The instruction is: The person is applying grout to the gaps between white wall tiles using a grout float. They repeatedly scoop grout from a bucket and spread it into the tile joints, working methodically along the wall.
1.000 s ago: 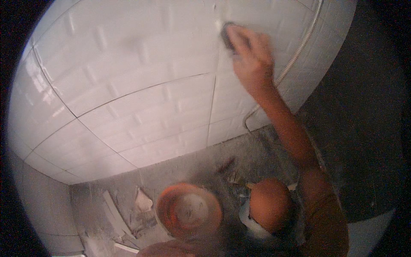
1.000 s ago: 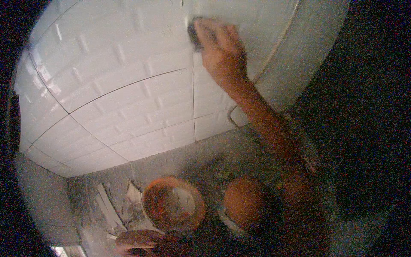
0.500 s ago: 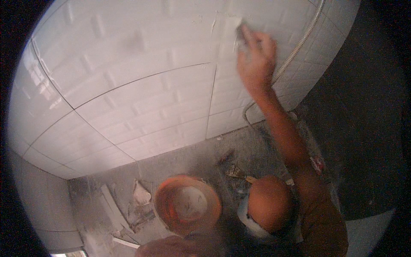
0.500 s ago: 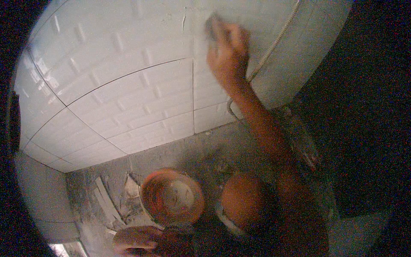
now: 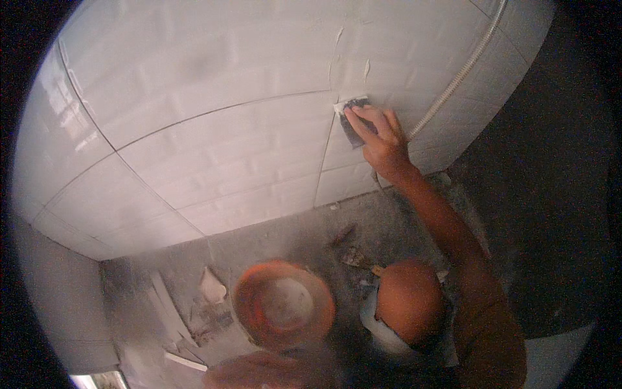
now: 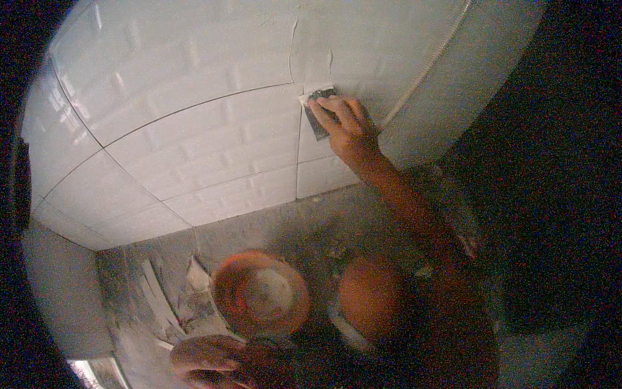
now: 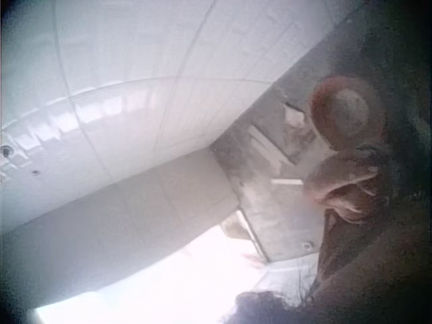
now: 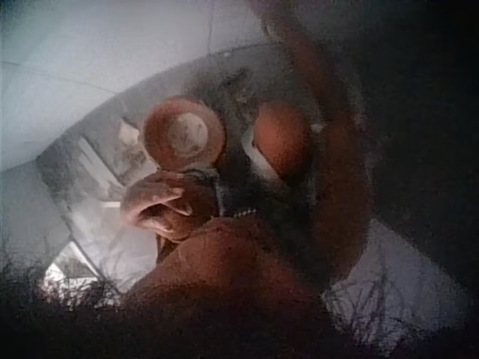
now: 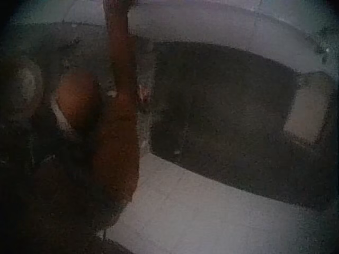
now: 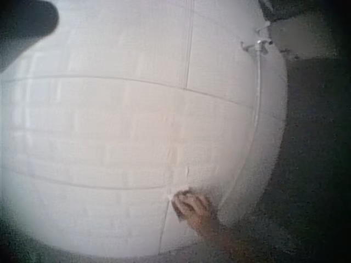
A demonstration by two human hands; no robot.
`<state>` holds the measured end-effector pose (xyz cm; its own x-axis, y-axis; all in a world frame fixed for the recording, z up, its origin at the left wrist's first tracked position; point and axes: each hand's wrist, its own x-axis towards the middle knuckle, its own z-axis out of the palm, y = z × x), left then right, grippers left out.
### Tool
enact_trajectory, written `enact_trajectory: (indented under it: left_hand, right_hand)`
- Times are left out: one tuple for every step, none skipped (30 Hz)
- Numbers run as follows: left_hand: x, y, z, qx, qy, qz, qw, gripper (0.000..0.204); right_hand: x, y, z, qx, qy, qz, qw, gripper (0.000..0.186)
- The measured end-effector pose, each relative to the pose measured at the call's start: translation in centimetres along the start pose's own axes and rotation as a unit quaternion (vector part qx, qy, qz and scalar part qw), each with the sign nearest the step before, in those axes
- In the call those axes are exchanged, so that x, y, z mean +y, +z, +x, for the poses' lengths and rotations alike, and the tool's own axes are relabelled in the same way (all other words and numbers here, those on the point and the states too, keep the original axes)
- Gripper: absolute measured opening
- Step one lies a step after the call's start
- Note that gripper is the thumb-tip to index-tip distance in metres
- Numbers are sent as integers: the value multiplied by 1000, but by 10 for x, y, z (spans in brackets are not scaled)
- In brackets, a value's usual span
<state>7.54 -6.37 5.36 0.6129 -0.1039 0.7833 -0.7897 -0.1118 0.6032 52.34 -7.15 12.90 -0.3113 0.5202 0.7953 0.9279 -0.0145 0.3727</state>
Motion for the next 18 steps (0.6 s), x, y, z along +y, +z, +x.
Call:
enact_trajectory:
  left_hand:
    - [2,2,-1,1,-3,3,1000,82]
    - [3,4,-2,2,-6,5,1000,82]
    - [2,4,0,-2,-7,11,1000,81]
    - [0,8,3,-1,-7,7,1000,81]
    - [2,11,4,1,-14,9,1000,81]
    - [2,16,3,4,-17,-5,1000,81]
    - [1,23,3,6,-17,-13,1000,81]
    - [0,29,2,7,-16,-22,1000,81]
    - [-1,36,3,8,-12,-29,999,81]
    - [0,36,0,9,-9,-25,1000,81]
    - [0,36,-2,9,-5,-23,1000,81]
    - [-1,37,-3,10,-3,-23,1000,81]
    - [-2,37,-4,11,0,-25,1000,81]
    - [3,36,-5,14,-1,-20,1000,81]
    - [9,35,-2,16,-2,-16,1000,81]
    - [12,35,-4,25,-8,-4,1000,80]
    - [18,24,-3,23,-12,25,999,79]
    - [20,24,-4,26,-12,30,999,78]
  right_hand:
    - [-6,-4,-3,-13,15,23,1000,64]
    - [-7,-7,3,13,20,21,999,64]
    - [-5,-18,28,46,25,18,998,64]
    - [-1,-30,49,67,29,12,997,64]
    - [5,-31,73,139,38,-7,990,64]
    - [8,-31,85,197,47,-34,979,64]
    - [9,-28,80,193,62,-42,978,64]
    - [9,-23,70,189,76,-50,978,63]
    - [9,-22,60,186,87,-60,977,63]
    - [-3,-18,45,146,76,-35,986,63]
    - [-12,-15,30,104,80,-9,991,63]
    - [-16,-14,13,58,84,16,995,62]
    - [-19,-14,3,11,89,40,995,62]
    - [-24,-16,11,19,80,63,995,62]
    - [-26,-20,26,38,34,37,998,60]
    - [-26,-25,46,58,-12,11,998,59]
    - [-21,-18,71,97,-58,-19,993,58]
    - [-13,-18,69,73,-83,-36,993,58]
